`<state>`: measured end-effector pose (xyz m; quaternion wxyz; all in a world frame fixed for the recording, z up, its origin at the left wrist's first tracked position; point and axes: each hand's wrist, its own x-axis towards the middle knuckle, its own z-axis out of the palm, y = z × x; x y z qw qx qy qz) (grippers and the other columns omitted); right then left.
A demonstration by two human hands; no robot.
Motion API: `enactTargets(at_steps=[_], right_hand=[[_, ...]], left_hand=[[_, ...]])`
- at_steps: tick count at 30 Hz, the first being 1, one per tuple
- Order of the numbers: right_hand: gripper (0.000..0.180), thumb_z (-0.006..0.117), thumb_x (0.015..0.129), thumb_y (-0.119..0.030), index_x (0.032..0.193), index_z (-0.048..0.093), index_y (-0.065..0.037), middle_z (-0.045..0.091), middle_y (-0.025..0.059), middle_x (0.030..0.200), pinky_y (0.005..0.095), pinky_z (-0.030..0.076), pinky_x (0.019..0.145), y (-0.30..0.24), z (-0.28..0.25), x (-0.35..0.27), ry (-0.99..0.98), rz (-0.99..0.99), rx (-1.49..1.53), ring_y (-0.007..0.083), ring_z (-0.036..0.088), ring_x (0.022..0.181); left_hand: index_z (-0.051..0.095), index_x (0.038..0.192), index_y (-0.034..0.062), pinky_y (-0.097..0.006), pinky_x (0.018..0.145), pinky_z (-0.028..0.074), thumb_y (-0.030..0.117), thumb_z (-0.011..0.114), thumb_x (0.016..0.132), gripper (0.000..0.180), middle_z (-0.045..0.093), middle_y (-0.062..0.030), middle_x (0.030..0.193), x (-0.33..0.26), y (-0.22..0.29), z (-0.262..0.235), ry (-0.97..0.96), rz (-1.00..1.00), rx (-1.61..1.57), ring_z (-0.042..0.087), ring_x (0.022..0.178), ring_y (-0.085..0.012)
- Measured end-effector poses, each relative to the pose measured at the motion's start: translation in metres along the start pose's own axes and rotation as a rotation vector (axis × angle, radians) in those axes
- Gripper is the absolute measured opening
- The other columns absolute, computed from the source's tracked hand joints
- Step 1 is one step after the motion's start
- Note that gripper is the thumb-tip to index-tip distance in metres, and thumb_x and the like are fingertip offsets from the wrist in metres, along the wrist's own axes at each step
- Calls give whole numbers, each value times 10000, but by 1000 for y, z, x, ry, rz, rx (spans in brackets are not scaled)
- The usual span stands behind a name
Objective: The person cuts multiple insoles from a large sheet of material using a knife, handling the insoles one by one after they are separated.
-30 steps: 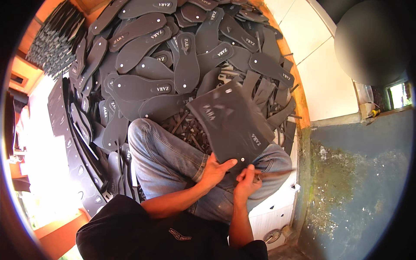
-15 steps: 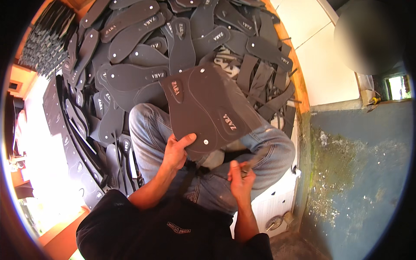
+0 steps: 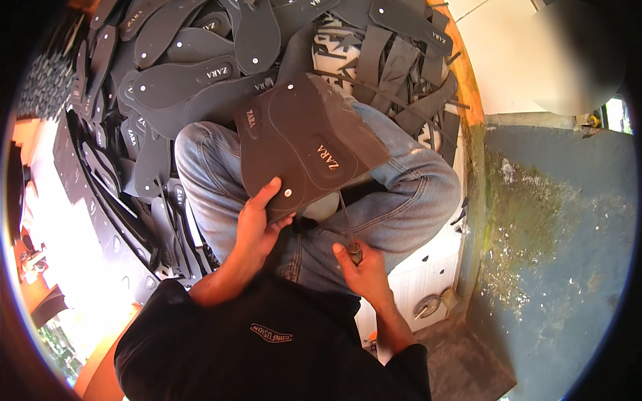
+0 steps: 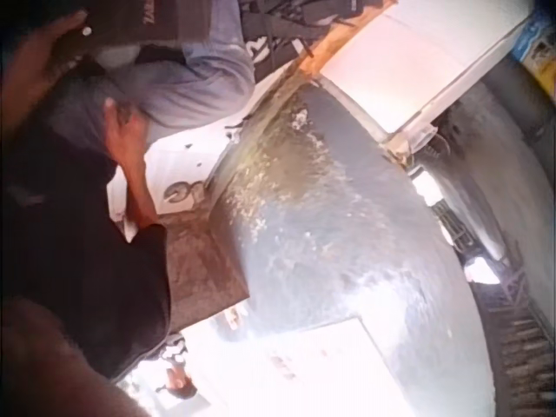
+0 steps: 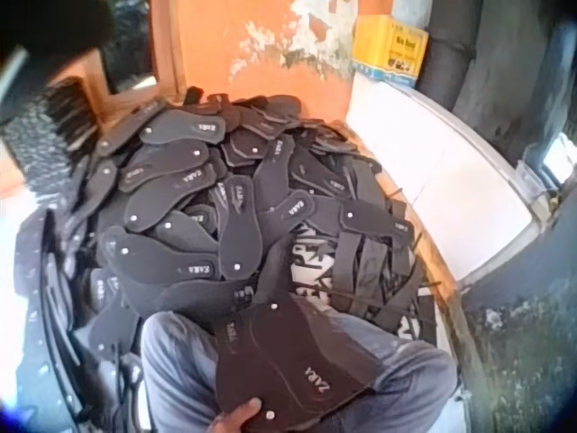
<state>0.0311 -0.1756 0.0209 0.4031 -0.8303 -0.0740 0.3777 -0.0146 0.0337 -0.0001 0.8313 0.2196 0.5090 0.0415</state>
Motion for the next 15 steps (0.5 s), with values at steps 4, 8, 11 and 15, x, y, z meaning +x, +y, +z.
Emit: enactTargets(at_steps=[4,8,11,15], right_hand=[[391,649,854,-312,662,516,2,480,88,483,338,374,448,14,0,-11,-10,6,-51,183,464,433],[389,650,847,-298,645,513,4,477,131,472,384,382,439,17,6,-15,17,-12,-157,289,489,414],[378,646,845,-284,642,516,7,482,148,475,401,389,442,14,9,-15,29,-5,-183,336,506,427],[365,641,843,-269,640,520,10,488,153,474,405,391,444,10,12,-14,48,13,-205,343,517,432]], left_hand=[[587,958,67,-246,490,506,259,657,845,233,653,-50,780,-24,-4,4,9,-71,-46,627,611,-152],[582,972,65,-247,497,525,264,657,847,246,653,-51,782,-25,-11,3,2,-50,-56,630,607,-149],[580,983,64,-236,475,532,258,653,851,246,655,-56,780,-25,-11,2,-5,-33,-57,636,600,-150],[585,984,64,-268,559,516,305,662,849,287,648,-40,821,-31,-8,3,-16,-52,-28,624,688,-141]])
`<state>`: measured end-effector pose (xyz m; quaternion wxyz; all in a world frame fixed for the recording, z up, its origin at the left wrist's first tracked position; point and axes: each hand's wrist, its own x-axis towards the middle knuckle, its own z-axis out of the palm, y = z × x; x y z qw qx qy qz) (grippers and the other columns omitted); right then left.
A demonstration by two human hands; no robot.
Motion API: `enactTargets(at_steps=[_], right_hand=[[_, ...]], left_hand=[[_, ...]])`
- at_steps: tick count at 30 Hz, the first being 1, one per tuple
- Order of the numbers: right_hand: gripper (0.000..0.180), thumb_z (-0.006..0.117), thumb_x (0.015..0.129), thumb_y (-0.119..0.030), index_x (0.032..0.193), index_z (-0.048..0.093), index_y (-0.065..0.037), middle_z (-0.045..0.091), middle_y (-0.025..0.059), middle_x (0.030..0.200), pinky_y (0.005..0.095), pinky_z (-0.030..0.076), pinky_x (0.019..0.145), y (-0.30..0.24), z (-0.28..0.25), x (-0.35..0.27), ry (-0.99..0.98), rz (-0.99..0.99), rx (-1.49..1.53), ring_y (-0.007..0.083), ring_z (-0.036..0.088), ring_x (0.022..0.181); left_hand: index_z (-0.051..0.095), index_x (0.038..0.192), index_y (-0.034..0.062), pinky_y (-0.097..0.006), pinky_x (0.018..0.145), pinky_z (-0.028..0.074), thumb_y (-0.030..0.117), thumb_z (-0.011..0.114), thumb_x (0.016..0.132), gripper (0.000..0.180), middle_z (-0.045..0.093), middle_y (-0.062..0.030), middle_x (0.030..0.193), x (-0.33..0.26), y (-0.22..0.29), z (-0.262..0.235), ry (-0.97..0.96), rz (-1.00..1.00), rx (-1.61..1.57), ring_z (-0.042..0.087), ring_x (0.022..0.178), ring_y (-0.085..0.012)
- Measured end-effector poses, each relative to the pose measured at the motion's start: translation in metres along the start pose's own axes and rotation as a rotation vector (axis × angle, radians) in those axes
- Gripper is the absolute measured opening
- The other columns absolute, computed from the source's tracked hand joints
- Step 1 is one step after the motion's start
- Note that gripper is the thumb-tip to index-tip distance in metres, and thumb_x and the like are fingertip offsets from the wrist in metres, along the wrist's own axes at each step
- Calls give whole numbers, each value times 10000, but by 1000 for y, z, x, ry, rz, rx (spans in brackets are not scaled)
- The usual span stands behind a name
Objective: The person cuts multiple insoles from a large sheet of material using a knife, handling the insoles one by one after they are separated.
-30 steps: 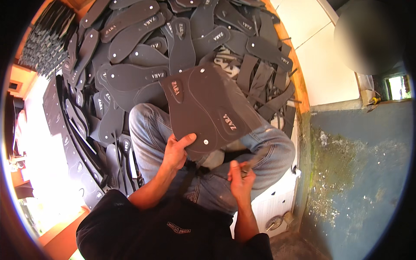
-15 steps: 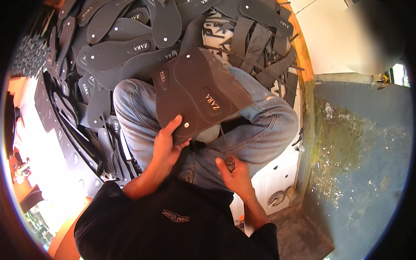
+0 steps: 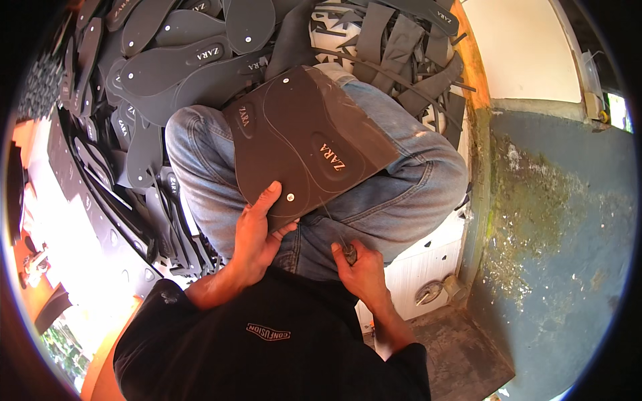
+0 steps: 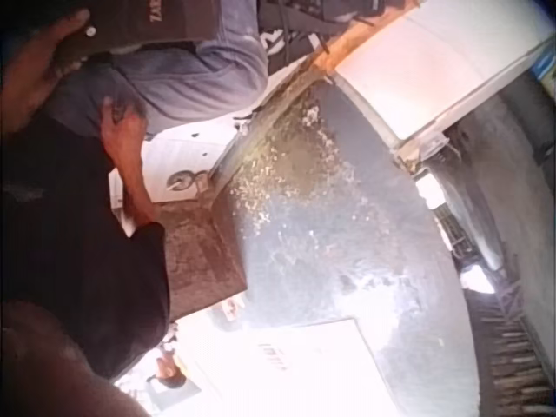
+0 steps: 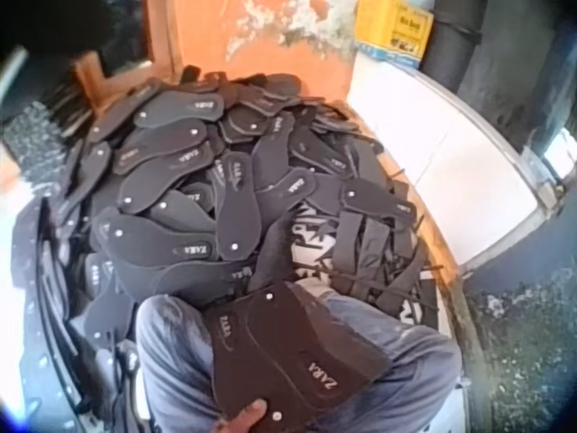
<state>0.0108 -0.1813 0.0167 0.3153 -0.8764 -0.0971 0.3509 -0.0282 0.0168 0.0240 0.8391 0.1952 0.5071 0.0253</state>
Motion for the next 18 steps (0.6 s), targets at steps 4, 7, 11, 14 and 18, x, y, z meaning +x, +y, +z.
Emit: enactTargets(at_steps=[4,7,11,14,18], right_hand=[[350,637,840,-249,633,522,9,493,166,476,408,392,443,-6,5,0,32,21,-23,345,525,434],[323,627,836,-220,632,525,8,508,190,497,422,398,450,-9,11,0,63,56,-62,371,547,466],[285,612,830,-186,640,530,11,524,219,527,452,406,470,-8,20,8,78,56,-73,421,553,529],[261,604,823,-171,649,538,13,535,232,552,466,414,491,-9,22,11,61,63,-85,446,553,573],[225,596,813,-158,672,562,14,551,240,581,471,427,520,-14,24,18,61,47,-125,451,559,605]], left_hand=[[588,982,61,-255,529,523,294,656,855,273,650,-47,815,-1,0,-2,13,-6,-40,629,668,-142],[591,977,56,-237,491,530,281,648,861,259,654,-52,803,-1,1,-2,-1,5,-59,633,631,-142],[599,954,50,-238,516,521,293,659,855,269,647,-49,813,0,2,-8,-26,22,7,625,658,-137],[605,952,43,-231,496,521,273,661,854,256,650,-53,809,3,0,-11,-18,39,24,629,646,-141],[613,955,34,-224,472,516,249,670,848,246,653,-60,817,8,-4,-17,-11,53,23,634,642,-146]])
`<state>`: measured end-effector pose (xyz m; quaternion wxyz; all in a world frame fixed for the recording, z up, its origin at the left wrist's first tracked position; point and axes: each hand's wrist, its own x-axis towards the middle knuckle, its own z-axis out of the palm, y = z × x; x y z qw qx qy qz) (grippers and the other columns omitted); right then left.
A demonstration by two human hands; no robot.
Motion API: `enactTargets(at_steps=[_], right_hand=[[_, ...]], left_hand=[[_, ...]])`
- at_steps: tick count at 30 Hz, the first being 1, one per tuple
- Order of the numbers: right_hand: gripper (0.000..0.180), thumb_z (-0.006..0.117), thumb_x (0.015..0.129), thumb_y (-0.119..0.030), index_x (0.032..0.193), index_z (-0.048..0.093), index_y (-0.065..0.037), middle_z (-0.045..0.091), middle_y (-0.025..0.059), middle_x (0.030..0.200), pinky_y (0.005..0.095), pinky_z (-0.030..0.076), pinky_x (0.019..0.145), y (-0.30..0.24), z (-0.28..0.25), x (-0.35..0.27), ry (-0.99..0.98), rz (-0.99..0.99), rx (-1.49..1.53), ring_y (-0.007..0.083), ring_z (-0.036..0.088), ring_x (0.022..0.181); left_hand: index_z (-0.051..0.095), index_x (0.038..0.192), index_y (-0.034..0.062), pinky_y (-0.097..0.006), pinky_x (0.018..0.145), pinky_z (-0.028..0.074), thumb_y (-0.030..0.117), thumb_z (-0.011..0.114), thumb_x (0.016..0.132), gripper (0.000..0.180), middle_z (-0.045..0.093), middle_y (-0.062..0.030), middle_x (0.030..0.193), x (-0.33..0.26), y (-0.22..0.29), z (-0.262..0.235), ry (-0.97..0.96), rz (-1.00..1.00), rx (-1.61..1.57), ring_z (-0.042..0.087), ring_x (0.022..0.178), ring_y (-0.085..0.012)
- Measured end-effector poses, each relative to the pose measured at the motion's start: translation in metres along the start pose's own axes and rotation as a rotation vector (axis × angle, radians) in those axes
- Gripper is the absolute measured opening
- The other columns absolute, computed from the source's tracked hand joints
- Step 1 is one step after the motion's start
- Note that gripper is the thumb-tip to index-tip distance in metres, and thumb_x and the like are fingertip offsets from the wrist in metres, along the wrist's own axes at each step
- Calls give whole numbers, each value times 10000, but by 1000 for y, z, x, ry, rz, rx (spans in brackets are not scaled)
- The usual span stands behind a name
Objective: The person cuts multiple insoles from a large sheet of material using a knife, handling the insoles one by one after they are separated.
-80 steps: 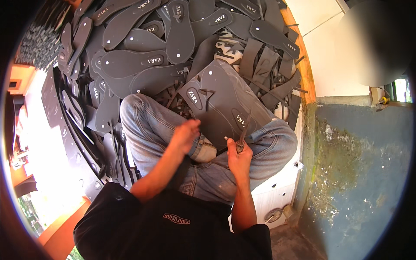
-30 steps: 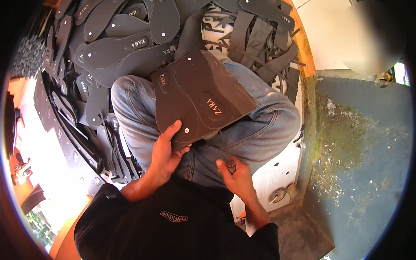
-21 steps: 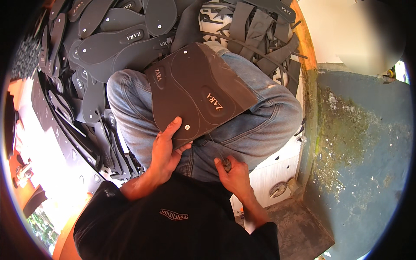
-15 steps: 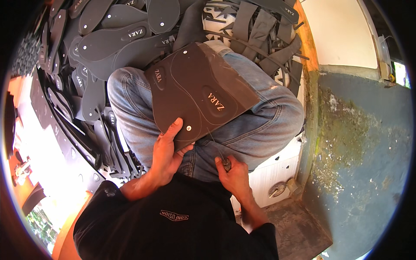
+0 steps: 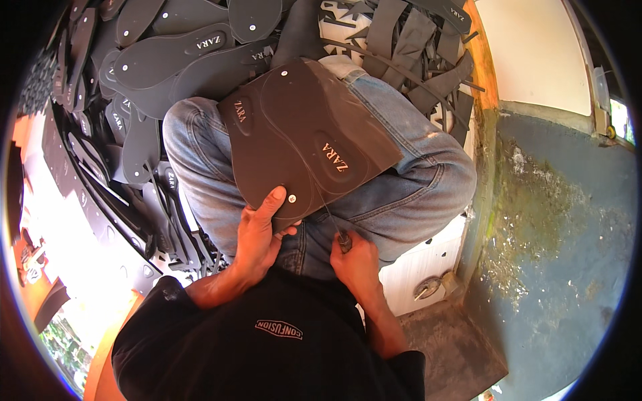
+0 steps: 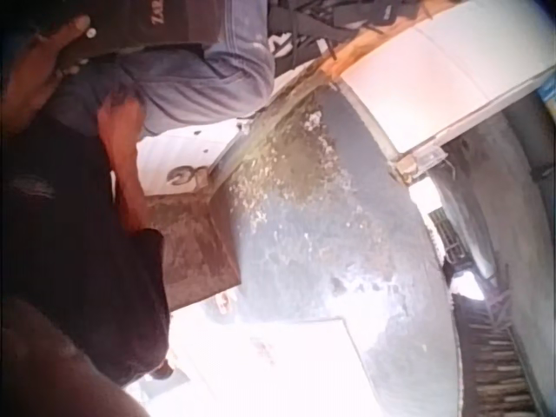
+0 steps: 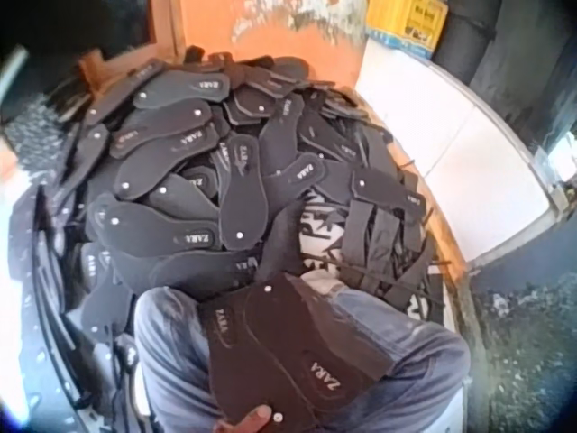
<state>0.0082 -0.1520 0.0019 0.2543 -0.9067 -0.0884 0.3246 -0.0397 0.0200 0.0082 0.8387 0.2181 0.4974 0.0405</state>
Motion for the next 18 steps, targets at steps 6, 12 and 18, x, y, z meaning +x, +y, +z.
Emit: enactTargets(at_steps=[6,12,18], right_hand=[[195,585,804,-143,688,583,13,569,243,613,476,440,552,-11,-3,12,-87,22,-14,444,571,629],[190,585,792,-144,691,585,18,581,243,632,479,450,586,-15,1,25,-117,-11,-22,445,576,655],[211,563,811,-141,704,576,40,563,254,630,473,429,584,-21,6,35,-145,15,-9,454,565,670]], left_hand=[[620,946,32,-225,466,510,226,666,850,221,651,-67,814,3,3,-4,1,-15,-4,629,629,-147],[621,944,23,-224,455,489,198,651,860,197,643,-65,796,4,4,-7,-19,-12,-3,622,616,-152],[605,933,24,-209,424,483,246,636,871,232,640,-73,767,6,3,-10,-23,9,17,618,579,-151]])
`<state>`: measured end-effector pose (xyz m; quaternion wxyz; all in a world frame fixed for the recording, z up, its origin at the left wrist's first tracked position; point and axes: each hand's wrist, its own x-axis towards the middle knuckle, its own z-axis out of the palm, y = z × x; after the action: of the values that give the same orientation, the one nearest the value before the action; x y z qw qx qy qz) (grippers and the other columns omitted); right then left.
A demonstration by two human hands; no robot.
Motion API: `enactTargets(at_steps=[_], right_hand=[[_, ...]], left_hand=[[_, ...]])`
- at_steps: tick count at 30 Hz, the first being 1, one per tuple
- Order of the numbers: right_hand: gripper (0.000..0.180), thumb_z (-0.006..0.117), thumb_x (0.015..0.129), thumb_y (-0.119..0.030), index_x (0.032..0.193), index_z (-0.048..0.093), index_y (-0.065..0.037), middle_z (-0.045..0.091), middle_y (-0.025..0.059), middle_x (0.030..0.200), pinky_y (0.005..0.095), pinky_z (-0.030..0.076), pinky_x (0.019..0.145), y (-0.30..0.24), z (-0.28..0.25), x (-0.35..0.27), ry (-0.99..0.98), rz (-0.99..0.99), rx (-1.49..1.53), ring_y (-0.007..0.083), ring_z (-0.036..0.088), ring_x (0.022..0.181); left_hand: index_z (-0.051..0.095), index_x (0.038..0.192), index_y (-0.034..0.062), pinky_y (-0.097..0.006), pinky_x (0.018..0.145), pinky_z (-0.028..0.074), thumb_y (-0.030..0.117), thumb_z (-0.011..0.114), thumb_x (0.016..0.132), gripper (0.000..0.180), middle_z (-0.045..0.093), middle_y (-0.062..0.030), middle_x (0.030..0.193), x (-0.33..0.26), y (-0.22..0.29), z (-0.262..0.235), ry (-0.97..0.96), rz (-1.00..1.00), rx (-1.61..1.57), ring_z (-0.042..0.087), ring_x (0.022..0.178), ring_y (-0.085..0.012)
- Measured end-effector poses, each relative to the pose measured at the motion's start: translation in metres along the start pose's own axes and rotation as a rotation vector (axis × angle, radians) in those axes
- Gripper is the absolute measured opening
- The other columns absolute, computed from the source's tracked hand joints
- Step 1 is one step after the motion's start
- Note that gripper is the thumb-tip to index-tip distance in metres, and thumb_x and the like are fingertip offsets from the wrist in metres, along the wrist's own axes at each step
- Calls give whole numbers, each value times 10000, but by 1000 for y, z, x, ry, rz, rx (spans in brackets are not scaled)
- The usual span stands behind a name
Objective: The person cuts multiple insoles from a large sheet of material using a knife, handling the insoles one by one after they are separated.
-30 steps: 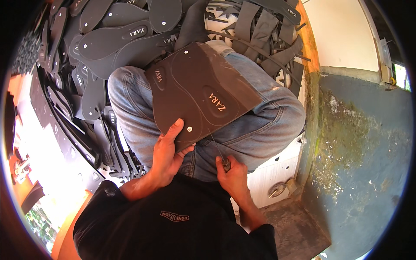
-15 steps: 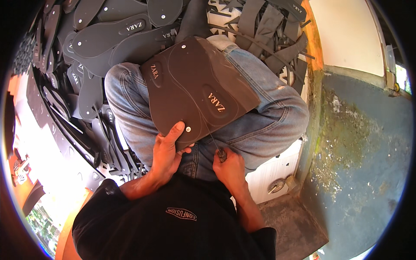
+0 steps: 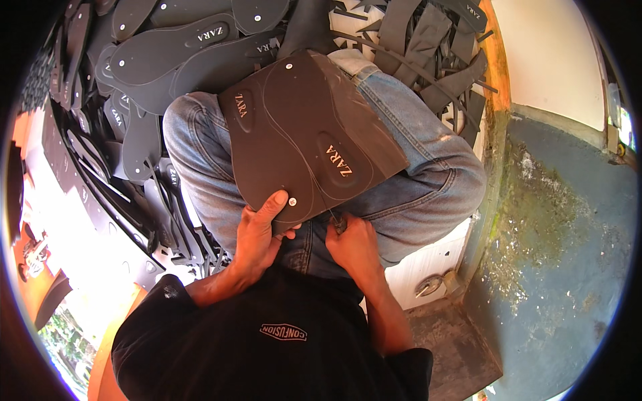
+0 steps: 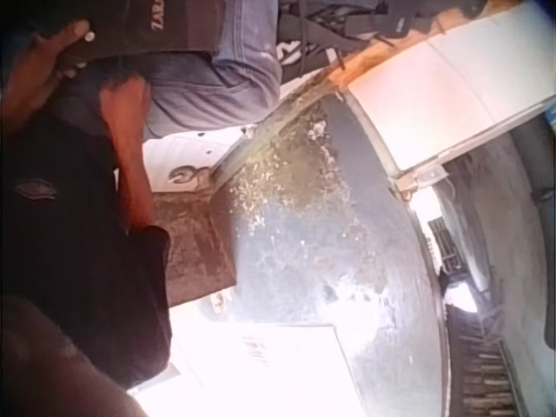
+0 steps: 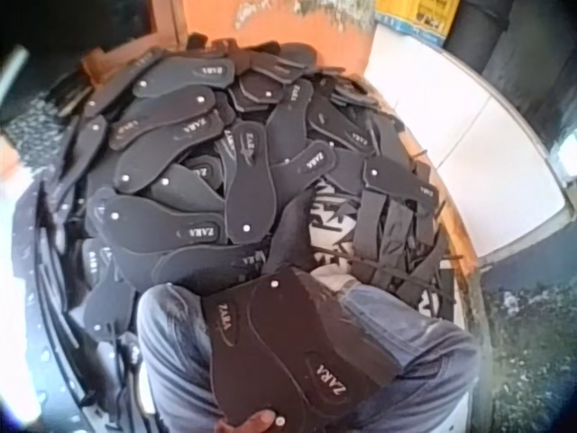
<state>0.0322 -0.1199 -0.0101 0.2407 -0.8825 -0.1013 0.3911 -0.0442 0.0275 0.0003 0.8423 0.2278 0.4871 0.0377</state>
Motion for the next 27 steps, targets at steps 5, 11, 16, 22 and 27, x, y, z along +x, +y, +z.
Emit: enactTargets(at_steps=[5,11,16,22,27], right_hand=[[194,585,774,-154,764,609,38,605,271,723,503,463,698,-10,0,8,-31,47,-10,465,580,761],[175,590,753,-117,810,616,47,611,272,762,499,464,715,-11,6,17,-8,5,-23,469,573,804],[179,605,727,-100,840,620,37,616,275,790,509,465,729,-5,11,27,20,-125,-3,464,577,818],[296,642,731,-114,995,594,10,625,229,948,469,459,796,-6,9,38,10,-287,43,431,564,940],[283,630,778,-110,1035,585,0,621,194,1000,422,455,811,-7,7,53,-34,-481,3,369,583,962]], left_hand=[[604,927,23,-208,420,482,241,636,871,227,638,-73,761,0,1,0,1,-7,-4,618,574,-152],[604,930,19,-212,420,489,235,638,869,227,638,-75,762,0,2,-2,-5,-16,-16,620,567,-154],[600,935,18,-213,423,491,230,641,867,226,637,-76,767,0,3,-3,-16,-24,-25,620,567,-156],[598,937,20,-219,427,488,225,642,865,222,637,-76,768,1,2,-5,-17,-18,-27,619,564,-160],[598,933,20,-224,429,483,221,642,865,217,636,-75,765,1,3,-7,-21,-29,-35,615,560,-162]])
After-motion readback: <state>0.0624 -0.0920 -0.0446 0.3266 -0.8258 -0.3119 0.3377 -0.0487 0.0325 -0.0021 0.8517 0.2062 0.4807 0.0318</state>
